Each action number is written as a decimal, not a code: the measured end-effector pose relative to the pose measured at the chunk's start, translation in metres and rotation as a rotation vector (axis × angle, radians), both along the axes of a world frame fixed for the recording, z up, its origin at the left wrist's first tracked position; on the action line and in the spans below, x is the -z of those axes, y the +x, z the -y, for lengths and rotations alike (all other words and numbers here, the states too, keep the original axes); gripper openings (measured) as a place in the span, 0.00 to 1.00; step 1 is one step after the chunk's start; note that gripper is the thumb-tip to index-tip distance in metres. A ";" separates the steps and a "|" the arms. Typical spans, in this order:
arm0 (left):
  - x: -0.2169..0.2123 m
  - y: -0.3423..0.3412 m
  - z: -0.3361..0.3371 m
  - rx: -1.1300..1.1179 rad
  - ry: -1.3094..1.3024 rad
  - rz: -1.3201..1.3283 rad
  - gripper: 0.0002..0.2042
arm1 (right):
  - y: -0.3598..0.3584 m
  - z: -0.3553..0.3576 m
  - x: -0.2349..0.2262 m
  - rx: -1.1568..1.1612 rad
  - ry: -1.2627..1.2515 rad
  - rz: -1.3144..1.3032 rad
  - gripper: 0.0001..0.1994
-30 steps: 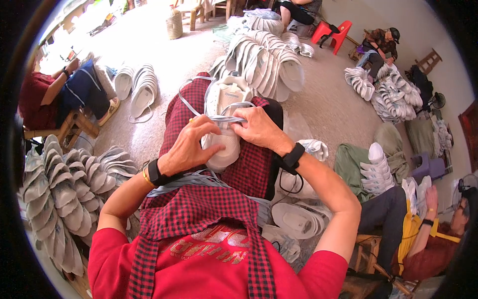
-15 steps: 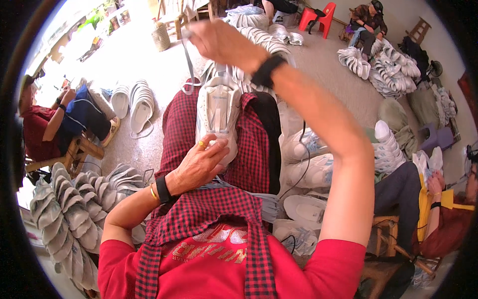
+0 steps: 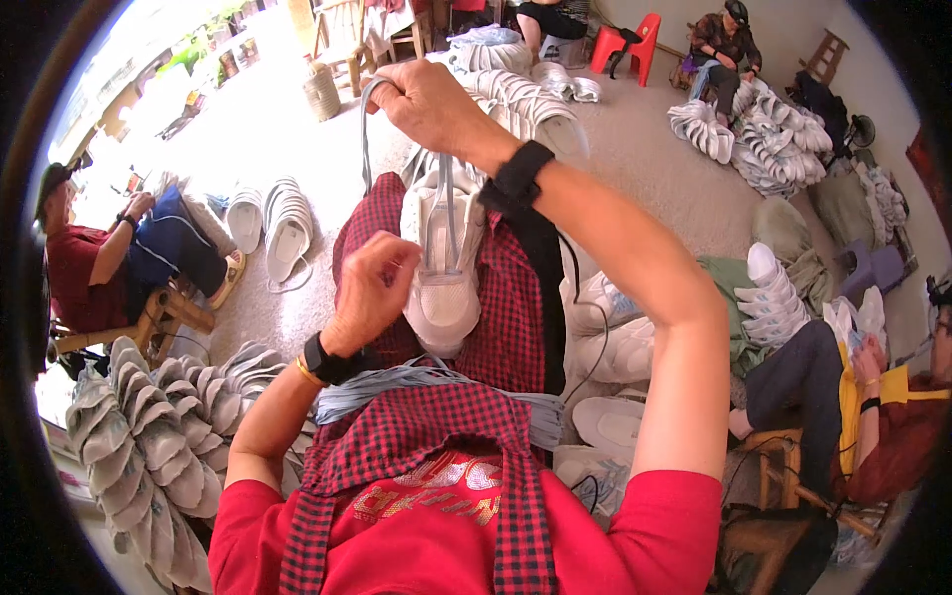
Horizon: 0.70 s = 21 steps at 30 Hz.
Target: The recorder is lacing white athletic shoes as part of a manufacturing process.
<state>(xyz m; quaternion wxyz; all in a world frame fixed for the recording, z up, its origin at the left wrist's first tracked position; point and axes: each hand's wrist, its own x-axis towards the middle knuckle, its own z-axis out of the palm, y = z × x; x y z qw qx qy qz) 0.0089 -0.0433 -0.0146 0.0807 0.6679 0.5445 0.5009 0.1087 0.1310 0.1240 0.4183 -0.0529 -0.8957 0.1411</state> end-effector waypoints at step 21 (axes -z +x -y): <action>-0.004 -0.019 -0.029 0.385 -0.016 -0.330 0.06 | 0.077 0.117 -0.092 -1.087 -1.038 -0.196 0.19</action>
